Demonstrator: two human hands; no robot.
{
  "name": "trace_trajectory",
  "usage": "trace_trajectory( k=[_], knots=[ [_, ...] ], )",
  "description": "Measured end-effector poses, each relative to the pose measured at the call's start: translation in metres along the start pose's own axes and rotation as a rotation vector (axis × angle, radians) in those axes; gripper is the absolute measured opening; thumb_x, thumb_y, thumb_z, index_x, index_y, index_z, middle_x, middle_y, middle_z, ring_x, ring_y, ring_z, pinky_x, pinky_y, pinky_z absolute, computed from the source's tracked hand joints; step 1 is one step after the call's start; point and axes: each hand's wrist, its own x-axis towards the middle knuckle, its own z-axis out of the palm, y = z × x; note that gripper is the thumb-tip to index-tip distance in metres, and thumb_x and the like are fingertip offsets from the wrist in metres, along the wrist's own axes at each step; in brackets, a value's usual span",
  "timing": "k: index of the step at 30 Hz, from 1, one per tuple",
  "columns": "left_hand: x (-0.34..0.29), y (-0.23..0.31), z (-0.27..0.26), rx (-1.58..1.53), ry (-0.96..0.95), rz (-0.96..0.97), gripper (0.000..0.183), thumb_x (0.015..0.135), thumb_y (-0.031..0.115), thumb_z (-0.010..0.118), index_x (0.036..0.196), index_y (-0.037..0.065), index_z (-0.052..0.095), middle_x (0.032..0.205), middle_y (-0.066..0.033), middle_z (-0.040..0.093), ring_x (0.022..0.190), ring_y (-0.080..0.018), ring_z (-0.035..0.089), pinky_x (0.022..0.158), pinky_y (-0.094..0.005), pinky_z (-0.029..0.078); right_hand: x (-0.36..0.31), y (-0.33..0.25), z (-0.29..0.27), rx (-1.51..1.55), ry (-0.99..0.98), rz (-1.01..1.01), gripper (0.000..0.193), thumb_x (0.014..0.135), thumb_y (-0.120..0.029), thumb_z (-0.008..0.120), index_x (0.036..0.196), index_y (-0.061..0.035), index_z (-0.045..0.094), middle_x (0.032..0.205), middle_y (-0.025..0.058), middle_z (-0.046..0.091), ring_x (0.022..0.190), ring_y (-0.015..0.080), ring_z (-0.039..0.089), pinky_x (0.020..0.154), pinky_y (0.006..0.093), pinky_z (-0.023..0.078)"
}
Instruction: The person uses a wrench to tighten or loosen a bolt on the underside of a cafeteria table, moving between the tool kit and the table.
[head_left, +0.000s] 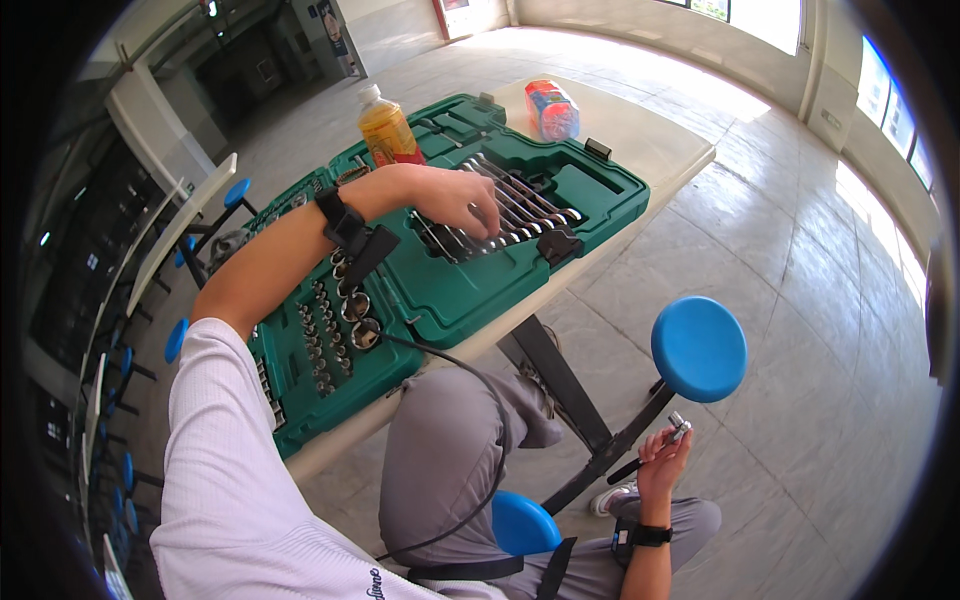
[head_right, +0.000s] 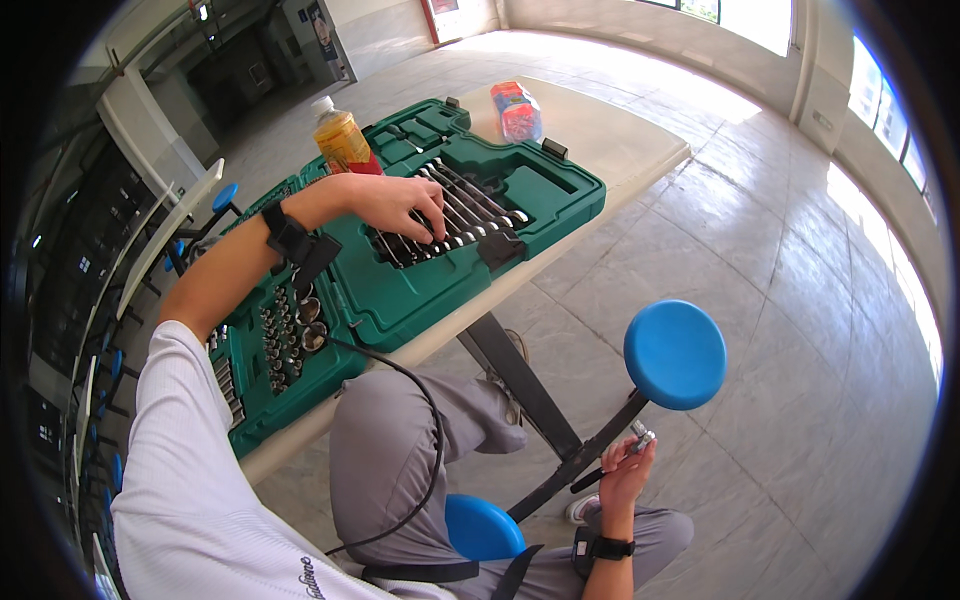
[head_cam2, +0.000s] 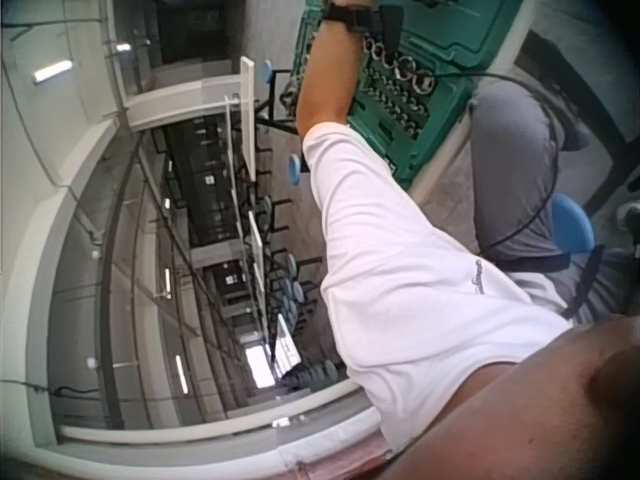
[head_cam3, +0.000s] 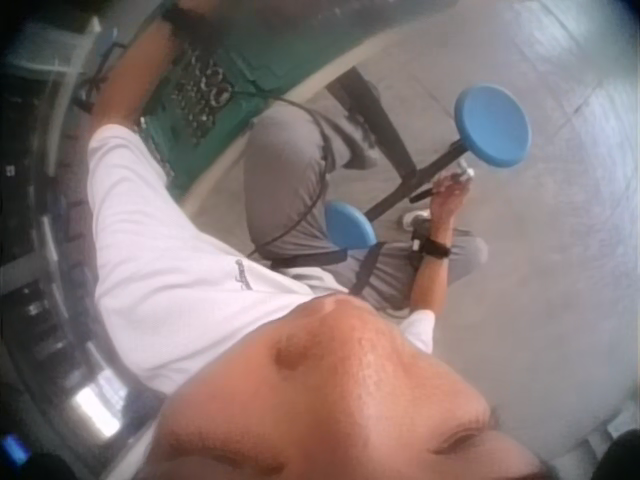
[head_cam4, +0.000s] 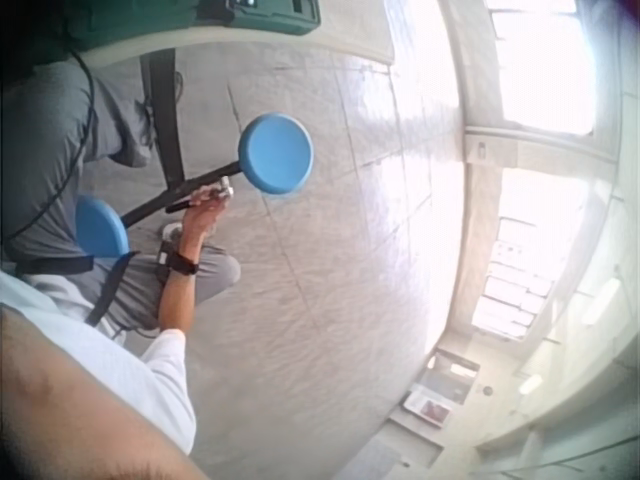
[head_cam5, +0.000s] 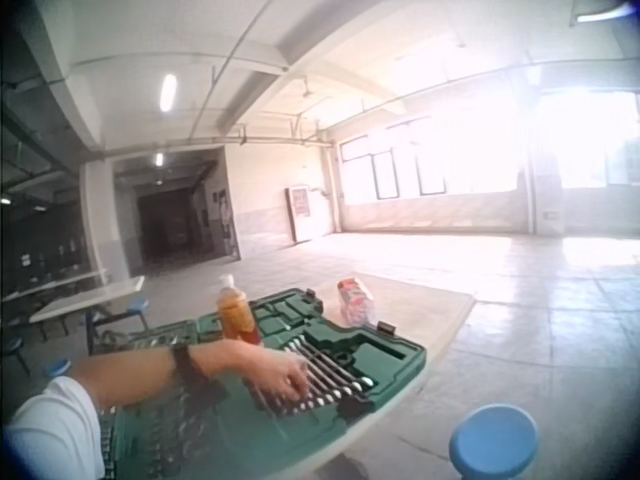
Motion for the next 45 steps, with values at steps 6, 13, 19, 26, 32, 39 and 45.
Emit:
trace_trajectory(
  k=[6,13,19,26,32,39,45],
  knots=[
    [-0.003,0.014,0.005,0.034,-0.056,-0.109,0.036,0.081,0.034,0.059,0.11,0.012,0.056,0.118,-0.0143,0.038,0.112,-0.0295,0.036,0.097,-0.0358,0.029,-0.003,-0.004,-0.006,-0.049,-0.032,0.005,0.041,0.09,-0.048,0.039,0.08,-0.0095,0.05,0.058,-0.0002,0.039,0.05,0.0108,0.035,0.045,0.0243,0.027],
    [0.007,0.0,0.009,-0.008,-0.047,-0.06,0.037,0.077,0.038,0.065,0.099,0.01,0.053,0.107,-0.0136,0.039,0.107,-0.0301,0.035,0.091,-0.0386,0.029,-0.004,0.004,-0.006,-0.094,-0.026,0.039,0.038,0.09,-0.046,0.04,0.084,-0.0101,0.049,0.059,-0.0002,0.041,0.05,0.0098,0.037,0.046,0.0233,0.029],
    [0.008,0.01,0.002,0.046,-0.067,-0.113,0.03,0.081,0.032,0.062,0.098,0.009,0.055,0.103,-0.0114,0.039,0.105,-0.0283,0.036,0.091,-0.0358,0.03,-0.005,0.003,-0.006,-0.167,-0.024,0.07,0.037,0.091,-0.046,0.039,0.081,-0.0104,0.047,0.057,-0.0005,0.041,0.05,0.0096,0.037,0.046,0.0233,0.029],
    [0.009,0.006,-0.002,0.051,0.062,0.008,0.018,0.084,0.022,0.057,0.098,0.009,0.057,0.107,-0.0088,0.039,0.107,-0.0254,0.037,0.094,-0.0346,0.031,-0.003,0.003,-0.009,-0.21,-0.047,0.064,0.036,0.091,-0.044,0.039,0.08,-0.0101,0.046,0.057,-0.0002,0.041,0.049,0.0096,0.037,0.046,0.0237,0.029],
    [0.013,0.0,0.005,-0.024,0.122,0.069,0.012,0.085,0.016,0.055,0.091,0.005,0.054,0.101,-0.0079,0.043,0.103,-0.0233,0.04,0.093,-0.0334,0.031,-0.003,0.003,-0.009,-0.203,-0.026,0.086,0.036,0.091,-0.043,0.039,0.079,-0.0101,0.045,0.057,0.0,0.04,0.049,0.0098,0.036,0.047,0.0235,0.029],
    [0.013,-0.006,0.01,-0.107,0.187,0.118,0.007,0.085,0.01,0.053,0.089,0.005,0.05,0.097,-0.0058,0.047,0.101,-0.0207,0.041,0.092,-0.0326,0.032,0.002,0.006,-0.008,-0.207,-0.005,0.11,0.035,0.091,-0.043,0.04,0.082,-0.0101,0.045,0.058,-0.0002,0.041,0.049,0.0093,0.036,0.047,0.0227,0.029],
    [-0.002,-0.009,-0.038,-0.847,0.641,0.266,0.028,0.096,0.033,0.031,0.097,0.008,0.044,0.07,0.0006,0.044,0.083,-0.0143,0.054,0.091,-0.0346,0.041,0.005,0.01,-0.008,-0.235,-0.039,0.131,0.034,0.091,-0.043,0.04,0.083,-0.0107,0.045,0.06,-0.0015,0.041,0.052,0.0079,0.036,0.047,0.0218,0.027]
  ],
)
